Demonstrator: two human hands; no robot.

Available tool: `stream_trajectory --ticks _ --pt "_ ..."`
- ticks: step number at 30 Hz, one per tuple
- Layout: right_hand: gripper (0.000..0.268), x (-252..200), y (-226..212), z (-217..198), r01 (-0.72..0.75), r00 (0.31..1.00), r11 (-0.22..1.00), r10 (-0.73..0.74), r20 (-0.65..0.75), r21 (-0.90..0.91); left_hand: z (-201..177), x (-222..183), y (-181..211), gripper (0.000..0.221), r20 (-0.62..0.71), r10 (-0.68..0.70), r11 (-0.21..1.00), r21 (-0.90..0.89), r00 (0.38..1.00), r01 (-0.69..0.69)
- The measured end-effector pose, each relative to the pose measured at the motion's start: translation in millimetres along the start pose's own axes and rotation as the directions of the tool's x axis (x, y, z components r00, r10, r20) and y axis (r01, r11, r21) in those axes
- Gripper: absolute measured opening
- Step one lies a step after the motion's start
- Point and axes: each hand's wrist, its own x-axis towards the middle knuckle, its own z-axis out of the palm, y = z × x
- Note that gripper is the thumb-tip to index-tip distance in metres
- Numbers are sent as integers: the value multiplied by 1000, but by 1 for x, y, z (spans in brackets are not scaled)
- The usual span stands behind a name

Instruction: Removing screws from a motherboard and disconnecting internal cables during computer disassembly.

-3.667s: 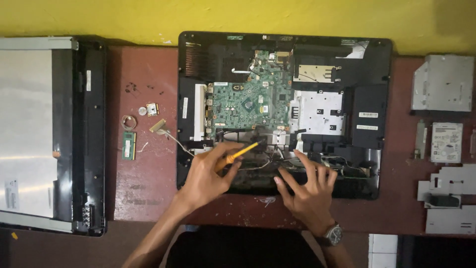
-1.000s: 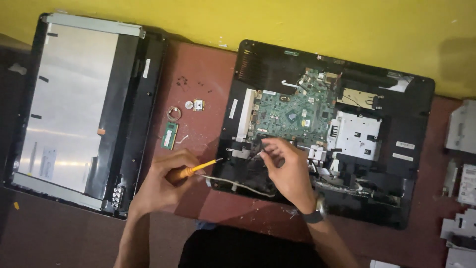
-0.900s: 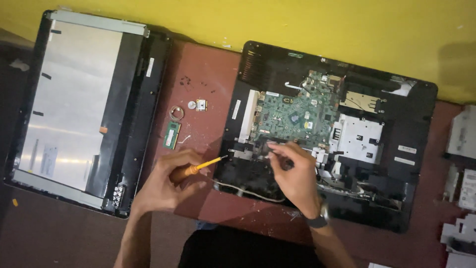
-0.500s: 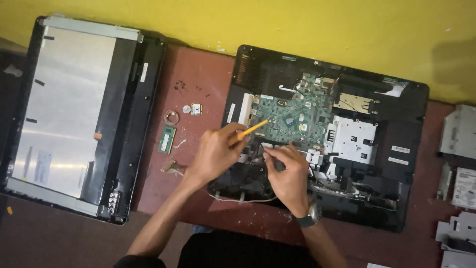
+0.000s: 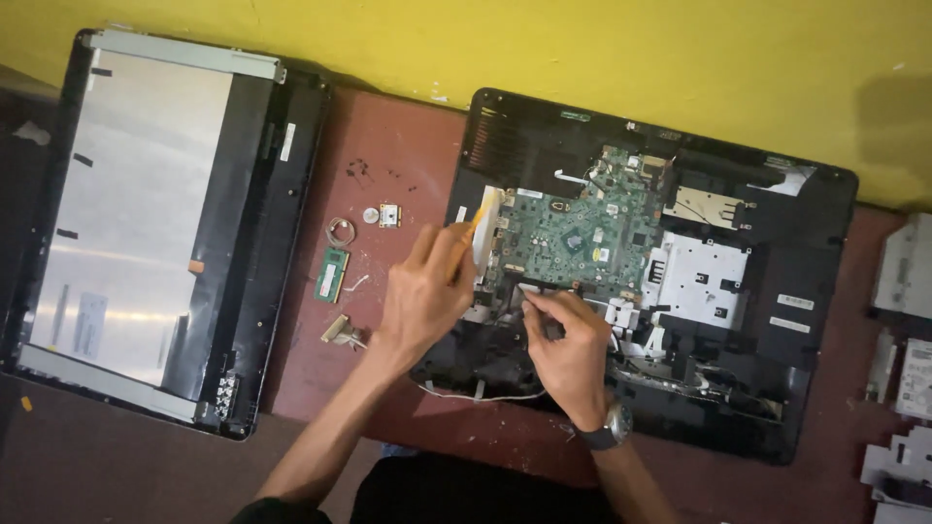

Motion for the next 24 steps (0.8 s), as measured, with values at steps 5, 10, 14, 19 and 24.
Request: stream_trajectory --ticks 5,10,14,19,24 --pt "11 -2 1 0 -5 999 1000 4 -39 -20 11 15 0 20 -201 328 829 530 923 -179" --pt "10 3 8 7 -19 999 993 24 37 -115 12 22 1 17 -194 424 804 530 885 -269" --pt "6 10 11 8 12 984 966 35 177 -258 17 17 -7 21 -145 359 853 451 922 -261" --pt "7 14 9 7 7 975 960 55 214 -279 -7 18 17 22 34 379 910 167 925 -380" --pt "5 7 26 16 53 989 956 -10 147 -288 -1 10 7 15 220 438 885 66 872 -461"
